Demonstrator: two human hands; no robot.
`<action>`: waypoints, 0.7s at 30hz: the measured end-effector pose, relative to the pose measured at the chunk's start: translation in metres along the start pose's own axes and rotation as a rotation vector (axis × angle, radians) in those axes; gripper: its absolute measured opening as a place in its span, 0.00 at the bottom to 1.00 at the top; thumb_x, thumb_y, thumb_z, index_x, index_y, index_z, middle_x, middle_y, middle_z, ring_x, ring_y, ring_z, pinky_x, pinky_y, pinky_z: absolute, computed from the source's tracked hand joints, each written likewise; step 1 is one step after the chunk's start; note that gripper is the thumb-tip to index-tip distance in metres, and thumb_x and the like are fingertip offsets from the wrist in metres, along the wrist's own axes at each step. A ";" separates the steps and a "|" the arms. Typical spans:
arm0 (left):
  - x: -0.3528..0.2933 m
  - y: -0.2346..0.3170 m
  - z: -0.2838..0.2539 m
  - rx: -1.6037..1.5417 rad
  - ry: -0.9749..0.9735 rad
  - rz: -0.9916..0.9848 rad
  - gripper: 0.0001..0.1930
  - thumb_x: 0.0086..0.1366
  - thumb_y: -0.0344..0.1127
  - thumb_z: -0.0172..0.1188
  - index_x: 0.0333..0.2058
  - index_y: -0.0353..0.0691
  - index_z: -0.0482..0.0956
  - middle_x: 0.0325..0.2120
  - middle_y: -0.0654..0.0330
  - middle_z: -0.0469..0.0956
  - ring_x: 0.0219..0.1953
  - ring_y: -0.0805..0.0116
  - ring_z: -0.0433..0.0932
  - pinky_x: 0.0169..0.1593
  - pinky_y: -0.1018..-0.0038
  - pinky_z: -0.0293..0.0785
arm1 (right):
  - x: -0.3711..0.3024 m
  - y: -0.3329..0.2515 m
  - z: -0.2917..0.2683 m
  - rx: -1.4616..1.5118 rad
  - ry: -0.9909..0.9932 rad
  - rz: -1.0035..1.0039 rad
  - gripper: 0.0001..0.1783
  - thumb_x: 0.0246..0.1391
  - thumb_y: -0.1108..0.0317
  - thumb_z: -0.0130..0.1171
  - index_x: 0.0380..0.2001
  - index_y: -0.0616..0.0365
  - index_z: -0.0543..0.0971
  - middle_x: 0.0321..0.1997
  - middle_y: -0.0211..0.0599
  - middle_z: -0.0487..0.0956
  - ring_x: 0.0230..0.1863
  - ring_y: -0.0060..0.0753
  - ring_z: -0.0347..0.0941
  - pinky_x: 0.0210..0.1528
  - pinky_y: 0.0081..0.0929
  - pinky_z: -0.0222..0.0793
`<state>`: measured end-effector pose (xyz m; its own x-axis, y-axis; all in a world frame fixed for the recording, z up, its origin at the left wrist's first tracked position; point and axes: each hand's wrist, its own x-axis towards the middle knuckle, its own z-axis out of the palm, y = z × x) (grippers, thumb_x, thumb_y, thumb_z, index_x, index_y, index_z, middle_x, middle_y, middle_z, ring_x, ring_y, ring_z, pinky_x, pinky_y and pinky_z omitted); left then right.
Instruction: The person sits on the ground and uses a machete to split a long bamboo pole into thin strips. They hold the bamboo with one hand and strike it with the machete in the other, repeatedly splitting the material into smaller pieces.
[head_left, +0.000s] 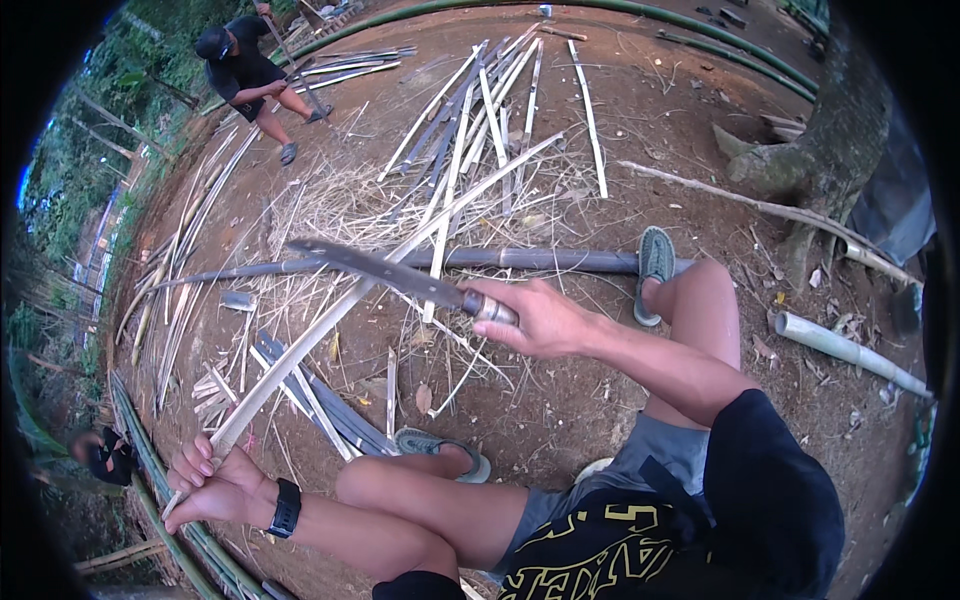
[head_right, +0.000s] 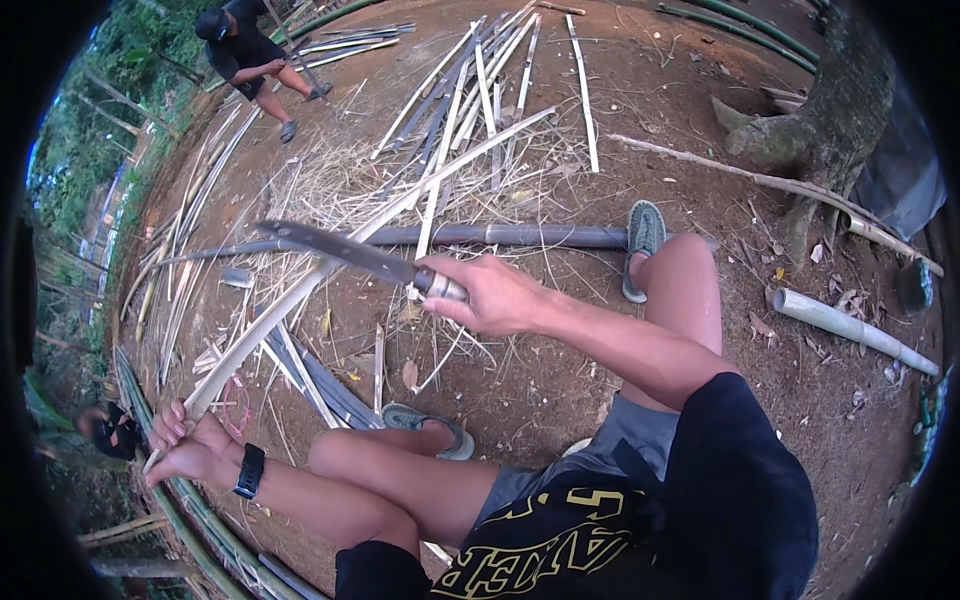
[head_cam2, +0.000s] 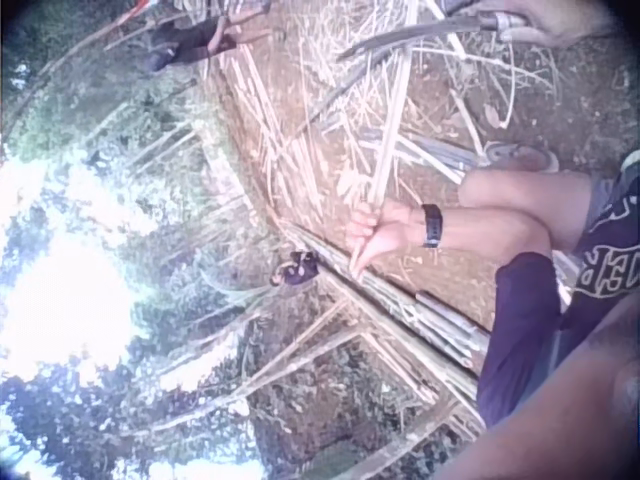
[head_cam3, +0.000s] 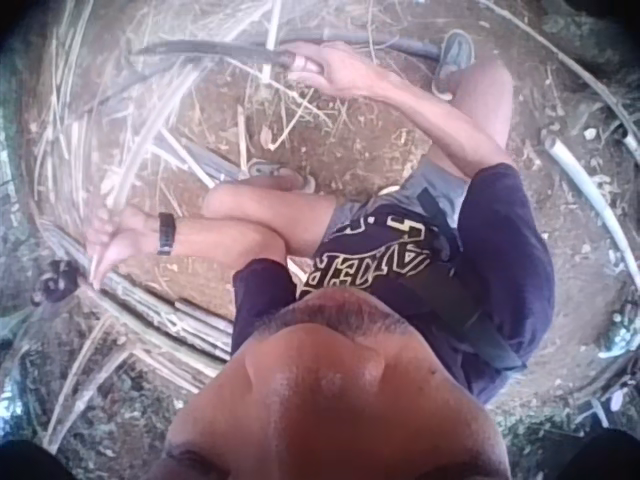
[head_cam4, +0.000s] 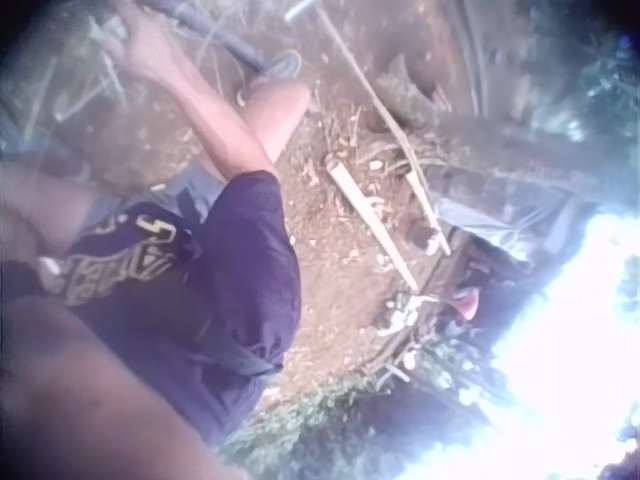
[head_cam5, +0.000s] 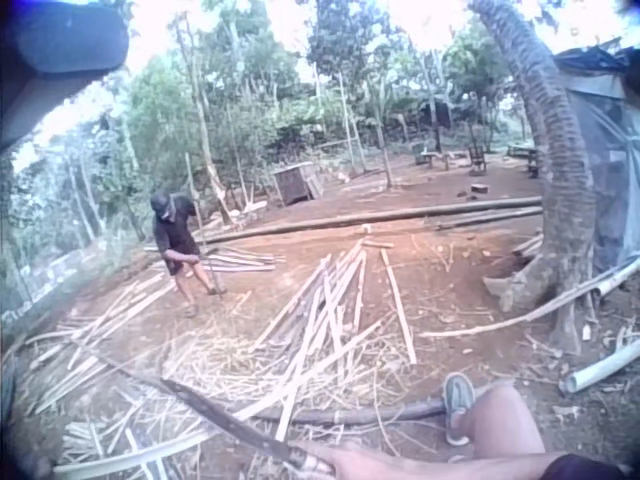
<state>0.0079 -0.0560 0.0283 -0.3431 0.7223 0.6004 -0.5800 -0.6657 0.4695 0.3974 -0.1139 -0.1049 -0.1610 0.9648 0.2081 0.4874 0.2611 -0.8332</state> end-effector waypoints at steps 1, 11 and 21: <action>0.002 0.005 -0.005 -0.039 -0.051 -0.015 0.37 0.53 0.81 0.33 0.17 0.48 0.55 0.15 0.66 0.53 0.19 0.71 0.55 0.31 0.73 0.59 | -0.004 0.000 0.006 -0.064 0.033 -0.148 0.28 0.62 0.51 0.54 0.61 0.50 0.66 0.23 0.41 0.78 0.24 0.39 0.78 0.31 0.41 0.74; -0.003 0.000 0.002 0.102 0.172 0.022 0.38 0.51 0.83 0.32 0.19 0.47 0.57 0.14 0.66 0.53 0.20 0.70 0.55 0.32 0.72 0.61 | 0.012 0.034 -0.002 -0.081 0.110 0.204 0.28 0.62 0.51 0.54 0.58 0.56 0.69 0.23 0.43 0.78 0.25 0.39 0.77 0.33 0.41 0.74; -0.003 0.022 -0.017 -0.143 -0.129 -0.078 0.37 0.54 0.80 0.36 0.17 0.47 0.59 0.13 0.67 0.54 0.18 0.72 0.56 0.31 0.74 0.59 | 0.030 0.094 -0.037 -0.262 0.121 0.538 0.21 0.63 0.51 0.52 0.48 0.57 0.71 0.21 0.36 0.74 0.24 0.31 0.75 0.32 0.40 0.74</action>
<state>-0.0164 -0.0690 0.0258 -0.2014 0.7346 0.6479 -0.7031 -0.5690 0.4266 0.4705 -0.0588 -0.1581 0.2575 0.9564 -0.1376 0.6709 -0.2794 -0.6868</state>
